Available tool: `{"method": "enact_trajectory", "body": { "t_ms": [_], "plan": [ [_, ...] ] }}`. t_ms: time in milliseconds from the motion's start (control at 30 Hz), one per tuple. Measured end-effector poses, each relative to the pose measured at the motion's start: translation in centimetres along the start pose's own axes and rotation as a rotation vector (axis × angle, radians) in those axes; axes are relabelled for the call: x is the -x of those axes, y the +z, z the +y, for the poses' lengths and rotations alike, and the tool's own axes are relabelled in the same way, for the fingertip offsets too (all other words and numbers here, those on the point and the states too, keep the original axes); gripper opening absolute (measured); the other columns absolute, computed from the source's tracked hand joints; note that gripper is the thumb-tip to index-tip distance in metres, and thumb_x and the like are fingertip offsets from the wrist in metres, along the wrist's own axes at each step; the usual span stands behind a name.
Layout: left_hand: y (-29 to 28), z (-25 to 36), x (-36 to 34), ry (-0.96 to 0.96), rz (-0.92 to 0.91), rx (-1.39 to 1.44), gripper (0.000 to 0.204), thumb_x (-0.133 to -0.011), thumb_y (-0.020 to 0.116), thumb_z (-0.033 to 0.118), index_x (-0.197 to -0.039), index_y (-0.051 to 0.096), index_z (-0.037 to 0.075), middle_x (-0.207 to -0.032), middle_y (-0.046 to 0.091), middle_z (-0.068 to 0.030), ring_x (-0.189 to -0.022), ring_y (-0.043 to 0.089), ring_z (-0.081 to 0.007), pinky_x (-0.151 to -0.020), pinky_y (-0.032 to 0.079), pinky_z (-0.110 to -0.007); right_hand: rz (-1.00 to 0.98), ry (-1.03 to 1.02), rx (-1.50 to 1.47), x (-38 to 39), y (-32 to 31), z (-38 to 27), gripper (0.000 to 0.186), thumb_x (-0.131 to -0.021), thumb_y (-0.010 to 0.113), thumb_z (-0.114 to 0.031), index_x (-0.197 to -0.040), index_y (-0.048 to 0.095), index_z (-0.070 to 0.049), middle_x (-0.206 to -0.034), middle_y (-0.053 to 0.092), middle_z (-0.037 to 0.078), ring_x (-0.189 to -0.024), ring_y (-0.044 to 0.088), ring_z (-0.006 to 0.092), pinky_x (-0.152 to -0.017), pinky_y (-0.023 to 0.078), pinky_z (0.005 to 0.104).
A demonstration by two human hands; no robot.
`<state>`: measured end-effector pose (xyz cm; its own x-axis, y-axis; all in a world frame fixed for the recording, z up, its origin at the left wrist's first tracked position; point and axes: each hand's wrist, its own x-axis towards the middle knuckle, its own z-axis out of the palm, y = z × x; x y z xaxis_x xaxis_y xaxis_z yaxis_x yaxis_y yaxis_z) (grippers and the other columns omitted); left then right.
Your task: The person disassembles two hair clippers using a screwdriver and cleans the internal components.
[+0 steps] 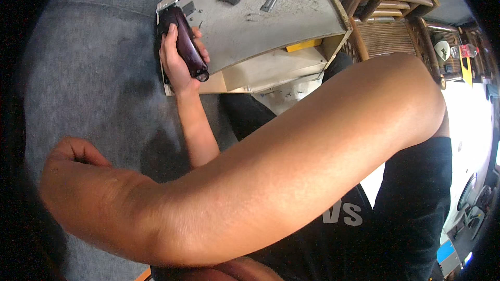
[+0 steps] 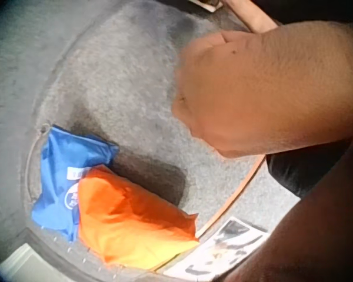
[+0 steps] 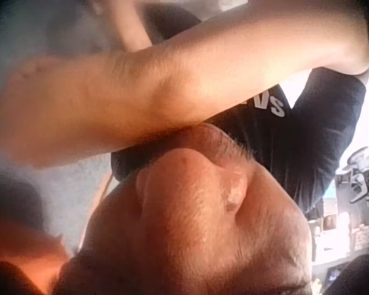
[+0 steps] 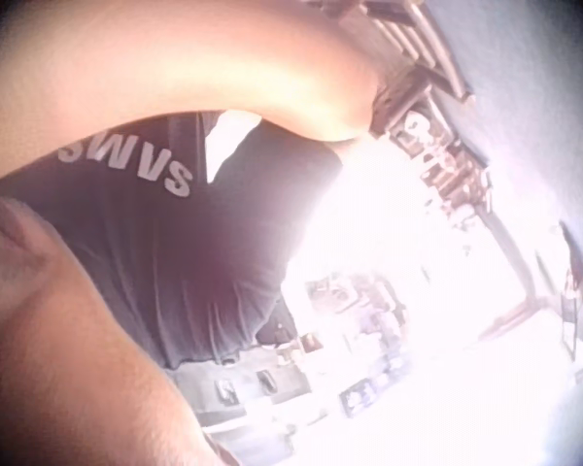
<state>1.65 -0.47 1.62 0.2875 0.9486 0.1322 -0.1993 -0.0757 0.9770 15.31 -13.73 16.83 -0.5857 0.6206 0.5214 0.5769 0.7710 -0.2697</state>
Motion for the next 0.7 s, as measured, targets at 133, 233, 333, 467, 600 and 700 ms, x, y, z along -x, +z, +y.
{"method": "enact_trajectory", "body": {
  "t_ms": [133, 233, 333, 467, 600, 700],
  "plan": [
    [0.4, 0.0, -0.1, 0.021, -0.011, -0.003, 0.035, -0.105, 0.055, 0.037, -0.11, 0.053, 0.003, -0.081, 0.065, -0.0117, -0.046, 0.06, -0.0178, -0.04, 0.049, -0.031, -0.014, 0.017, -0.08, 0.3, 0.0, 0.9, 0.021, -0.092, 0.065, -0.015, -0.108, 0.062, -0.003, -0.085, 0.07, 0.021, -0.081, 0.073, 0.0394, -0.064, 0.057, 0.0468],
    [0.4, 0.0, -0.3, -0.011, -0.013, 0.052, 0.035, -0.105, 0.056, 0.038, -0.11, 0.053, 0.003, -0.081, 0.066, -0.0119, -0.047, 0.06, -0.0183, -0.04, 0.048, -0.031, -0.001, 0.077, -0.197, 0.0, 0.5, 2.8, 0.021, -0.093, 0.065, -0.014, -0.11, 0.06, -0.002, -0.084, 0.07, 0.022, -0.08, 0.072, 0.0409, -0.064, 0.057, 0.0479],
    [0.3, -0.9, -0.3, 0.04, 0.058, 0.063, 0.036, -0.104, 0.058, 0.039, -0.109, 0.053, 0.003, -0.081, 0.065, -0.0116, -0.046, 0.06, -0.0189, -0.04, 0.048, -0.031, 0.078, 0.289, -0.332, 0.5, 1.5, 7.2, 0.022, -0.093, 0.064, -0.013, -0.111, 0.059, -0.001, -0.082, 0.069, 0.024, -0.08, 0.072, 0.0424, -0.065, 0.056, 0.0491],
    [0.7, -0.7, -0.6, 0.024, 0.052, 0.148, 0.038, -0.104, 0.057, 0.04, -0.108, 0.055, 0.002, -0.081, 0.066, -0.0115, -0.046, 0.059, -0.0182, -0.041, 0.05, -0.031, 0.206, 0.769, -0.287, 1.7, 1.9, 14.7, 0.022, -0.095, 0.063, -0.012, -0.113, 0.057, 0.0, -0.081, 0.069, 0.026, -0.079, 0.071, 0.0444, -0.065, 0.055, 0.0506],
    [-0.3, -1.1, -0.7, 0.027, 0.081, 0.145, 0.037, -0.104, 0.058, 0.039, -0.11, 0.052, 0.002, -0.081, 0.066, -0.0121, -0.045, 0.061, -0.0182, -0.039, 0.05, -0.031, 0.184, 0.562, 0.185, 2.5, 6.4, 23.5, 0.026, -0.088, 0.067, -0.02, -0.106, 0.065, -0.001, -0.087, 0.071, 0.028, -0.085, 0.07, 0.0467, -0.074, 0.056, 0.0542],
    [-0.4, -1.1, -0.7, 0.041, 0.081, 0.142, 0.038, -0.104, 0.058, 0.039, -0.109, 0.052, 0.002, -0.081, 0.066, -0.0125, -0.045, 0.061, -0.0184, -0.039, 0.05, -0.031, 0.109, 0.486, 0.226, 0.9, 6.7, 23.9, 0.026, -0.085, 0.068, -0.021, -0.101, 0.068, -0.001, -0.086, 0.071, 0.027, -0.083, 0.07, 0.0466, -0.075, 0.056, 0.0544]
  ]
}}
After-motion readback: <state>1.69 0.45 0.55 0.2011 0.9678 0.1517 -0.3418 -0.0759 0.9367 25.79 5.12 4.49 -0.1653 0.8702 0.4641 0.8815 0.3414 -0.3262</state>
